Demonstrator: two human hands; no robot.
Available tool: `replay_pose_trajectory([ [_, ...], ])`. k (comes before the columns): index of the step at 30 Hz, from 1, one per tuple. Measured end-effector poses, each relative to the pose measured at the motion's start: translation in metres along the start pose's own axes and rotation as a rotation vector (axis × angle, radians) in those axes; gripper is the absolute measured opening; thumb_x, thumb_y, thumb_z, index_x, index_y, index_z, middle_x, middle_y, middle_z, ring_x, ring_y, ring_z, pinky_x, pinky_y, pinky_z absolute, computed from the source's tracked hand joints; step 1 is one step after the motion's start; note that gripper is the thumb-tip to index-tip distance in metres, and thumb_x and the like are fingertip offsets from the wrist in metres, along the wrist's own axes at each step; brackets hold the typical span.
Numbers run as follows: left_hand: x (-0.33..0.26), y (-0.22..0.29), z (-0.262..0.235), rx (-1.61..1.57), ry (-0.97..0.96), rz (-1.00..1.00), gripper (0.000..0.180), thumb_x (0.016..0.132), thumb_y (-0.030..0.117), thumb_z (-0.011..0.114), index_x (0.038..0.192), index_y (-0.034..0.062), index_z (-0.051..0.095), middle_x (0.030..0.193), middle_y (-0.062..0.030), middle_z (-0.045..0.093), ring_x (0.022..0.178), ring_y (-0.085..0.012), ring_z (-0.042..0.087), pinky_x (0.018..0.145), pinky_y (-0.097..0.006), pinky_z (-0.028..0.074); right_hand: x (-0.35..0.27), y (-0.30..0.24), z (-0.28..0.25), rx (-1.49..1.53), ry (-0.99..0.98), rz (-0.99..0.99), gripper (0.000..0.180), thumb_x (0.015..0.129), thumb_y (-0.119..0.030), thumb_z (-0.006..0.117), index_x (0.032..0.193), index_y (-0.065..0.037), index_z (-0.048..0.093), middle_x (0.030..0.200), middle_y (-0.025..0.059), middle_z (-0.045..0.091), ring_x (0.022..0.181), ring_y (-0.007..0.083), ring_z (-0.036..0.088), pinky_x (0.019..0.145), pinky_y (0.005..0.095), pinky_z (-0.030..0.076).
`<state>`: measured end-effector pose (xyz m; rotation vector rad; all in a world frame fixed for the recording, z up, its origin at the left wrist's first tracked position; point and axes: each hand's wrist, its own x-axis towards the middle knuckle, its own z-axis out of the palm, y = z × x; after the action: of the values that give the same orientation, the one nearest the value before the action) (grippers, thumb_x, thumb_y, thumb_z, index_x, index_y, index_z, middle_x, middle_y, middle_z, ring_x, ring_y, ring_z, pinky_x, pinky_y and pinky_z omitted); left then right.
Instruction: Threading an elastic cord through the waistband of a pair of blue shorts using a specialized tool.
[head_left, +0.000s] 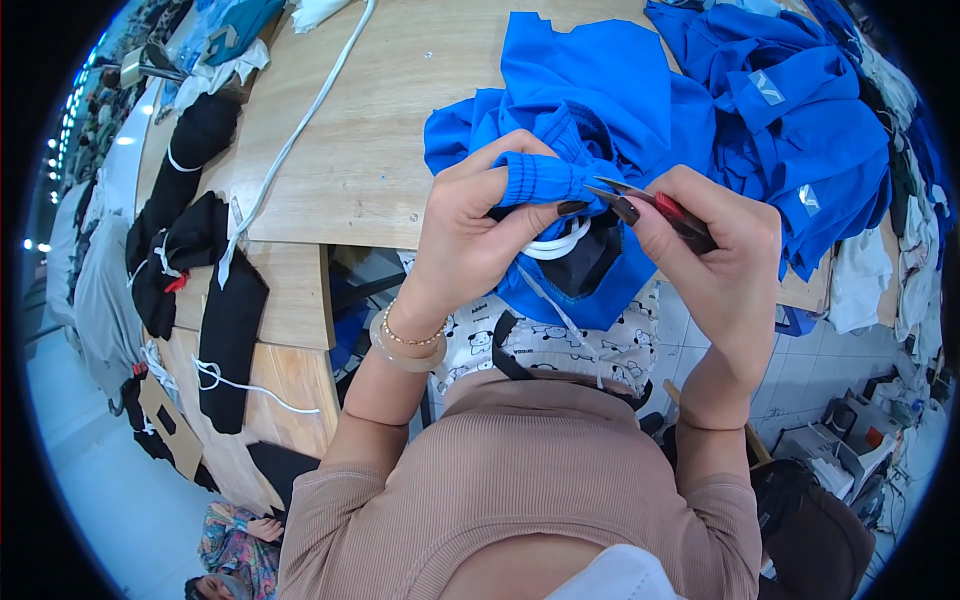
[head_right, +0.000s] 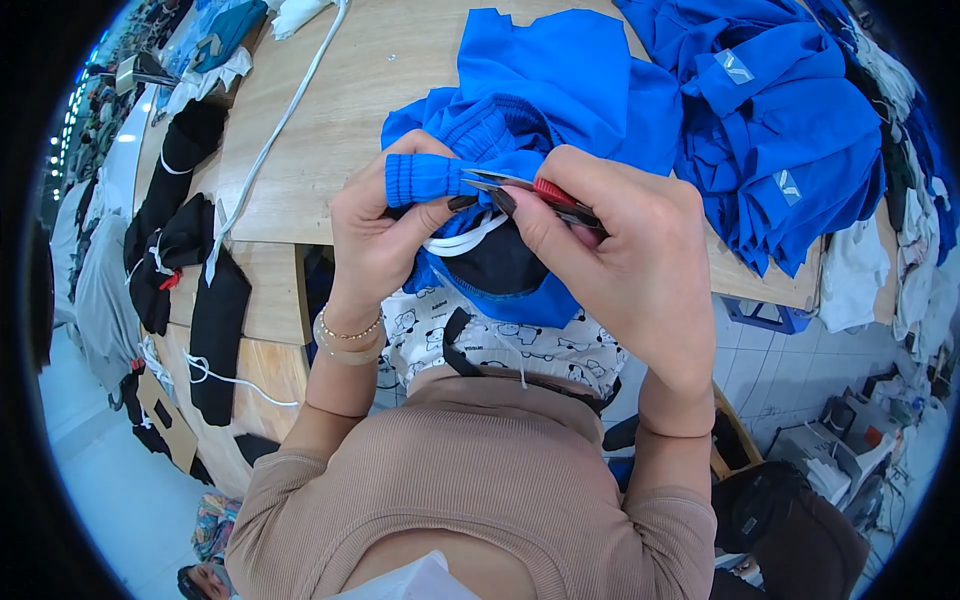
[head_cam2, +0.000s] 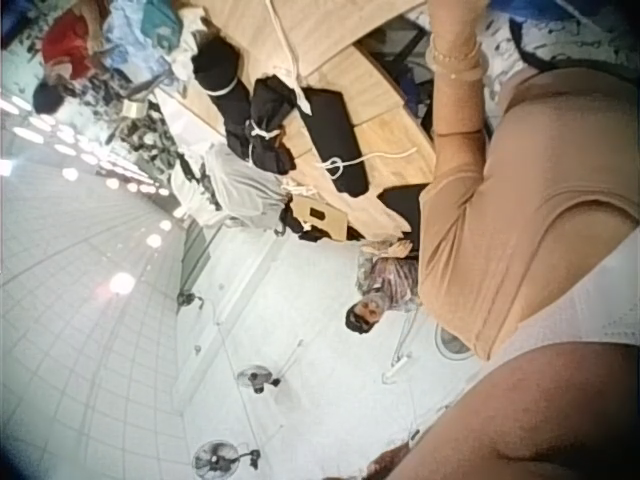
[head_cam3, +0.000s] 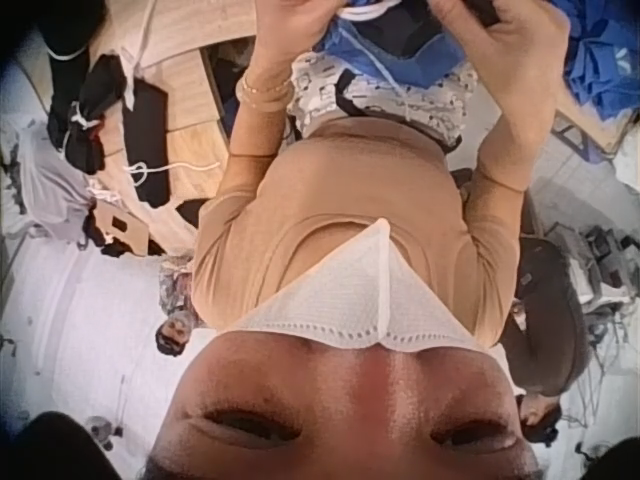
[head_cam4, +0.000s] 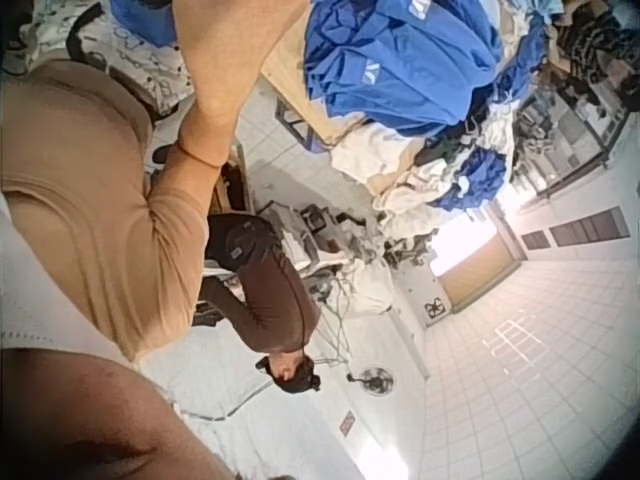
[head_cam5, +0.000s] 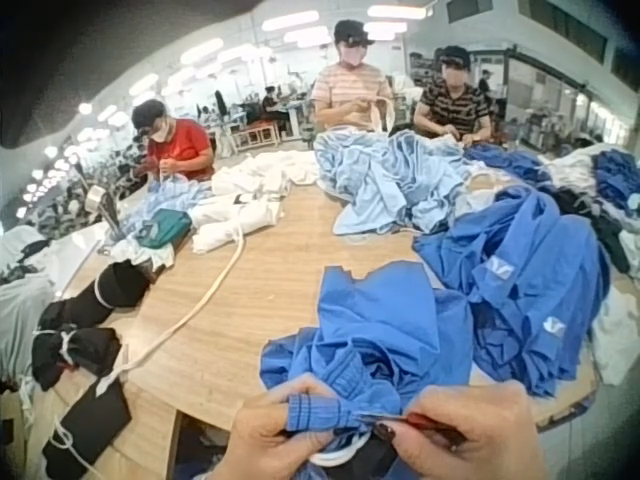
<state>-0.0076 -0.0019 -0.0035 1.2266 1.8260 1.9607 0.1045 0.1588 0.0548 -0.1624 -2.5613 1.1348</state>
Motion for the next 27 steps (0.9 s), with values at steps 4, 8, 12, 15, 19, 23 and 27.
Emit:
replay_pose_trajectory([
  [4, -0.0011, 0.0010, 0.0005, -0.032, -0.030, -0.027, 0.011, 0.075, -0.006, 0.065, 0.086, -0.0031, 0.066, 0.084, -0.0066, 0.061, 0.071, -0.0116, 0.056, 0.060, -0.022, 0.044, 0.0012, 0.0051, 0.0068, 0.159, 0.066, -0.017, 0.015, 0.079, -0.008, 0.069, 0.073, -0.001, 0.057, 0.055, 0.0038, 0.042, 0.045, 0.0097, 0.035, 0.042, 0.0242, 0.026],
  [8, -0.0012, -0.0003, 0.0009, -0.056, -0.020, -0.033, 0.011, 0.075, -0.007, 0.064, 0.085, -0.0034, 0.066, 0.084, -0.0065, 0.061, 0.071, -0.0112, 0.056, 0.060, -0.022, 0.044, 0.0010, 0.0044, 0.0052, 0.197, 0.093, 0.021, 0.015, 0.079, -0.008, 0.069, 0.073, -0.001, 0.057, 0.054, 0.0032, 0.041, 0.045, 0.0089, 0.034, 0.042, 0.0243, 0.025],
  [12, -0.0007, -0.0002, -0.0009, -0.055, -0.011, -0.017, 0.011, 0.075, -0.007, 0.064, 0.085, -0.0033, 0.066, 0.084, -0.0066, 0.061, 0.071, -0.0115, 0.056, 0.060, -0.022, 0.044, -0.0005, 0.0017, 0.0007, 0.057, 0.032, 0.019, 0.015, 0.078, -0.009, 0.069, 0.073, -0.001, 0.057, 0.054, 0.0035, 0.041, 0.045, 0.0094, 0.034, 0.042, 0.0247, 0.025],
  [15, -0.0005, -0.0004, -0.0010, -0.027, -0.011, -0.009, 0.010, 0.075, -0.007, 0.065, 0.085, -0.0036, 0.066, 0.084, -0.0067, 0.061, 0.070, -0.0116, 0.056, 0.059, -0.022, 0.044, 0.0004, 0.0008, 0.0011, 0.025, 0.033, 0.003, 0.016, 0.078, -0.008, 0.069, 0.072, -0.002, 0.056, 0.054, 0.0039, 0.042, 0.044, 0.0099, 0.034, 0.042, 0.0251, 0.025],
  [19, -0.0003, 0.0000, -0.0006, 0.004, -0.017, 0.004, 0.010, 0.075, -0.006, 0.065, 0.085, -0.0041, 0.066, 0.085, -0.0070, 0.061, 0.070, -0.0117, 0.056, 0.059, -0.022, 0.043, 0.0009, 0.0005, 0.0003, -0.019, 0.039, -0.026, 0.017, 0.078, -0.009, 0.070, 0.071, -0.002, 0.056, 0.054, 0.0045, 0.042, 0.044, 0.0106, 0.034, 0.042, 0.0254, 0.025],
  [23, -0.0011, -0.0001, -0.0009, -0.013, -0.015, 0.002, 0.010, 0.075, -0.006, 0.065, 0.085, -0.0035, 0.066, 0.085, -0.0071, 0.061, 0.070, -0.0117, 0.056, 0.059, -0.022, 0.043, 0.0020, 0.0011, -0.0003, 0.023, 0.009, -0.012, 0.016, 0.078, -0.009, 0.069, 0.072, -0.001, 0.057, 0.055, 0.0042, 0.043, 0.046, 0.0094, 0.034, 0.042, 0.0247, 0.026],
  [27, -0.0013, -0.0014, -0.0008, -0.103, -0.017, -0.035, 0.009, 0.076, -0.004, 0.066, 0.085, -0.0026, 0.066, 0.085, -0.0067, 0.061, 0.071, -0.0116, 0.056, 0.060, -0.022, 0.044, 0.0010, 0.0079, 0.0050, 0.172, -0.007, 0.041, 0.014, 0.079, -0.009, 0.069, 0.074, -0.001, 0.058, 0.056, 0.0031, 0.044, 0.048, 0.0076, 0.035, 0.043, 0.0232, 0.027],
])
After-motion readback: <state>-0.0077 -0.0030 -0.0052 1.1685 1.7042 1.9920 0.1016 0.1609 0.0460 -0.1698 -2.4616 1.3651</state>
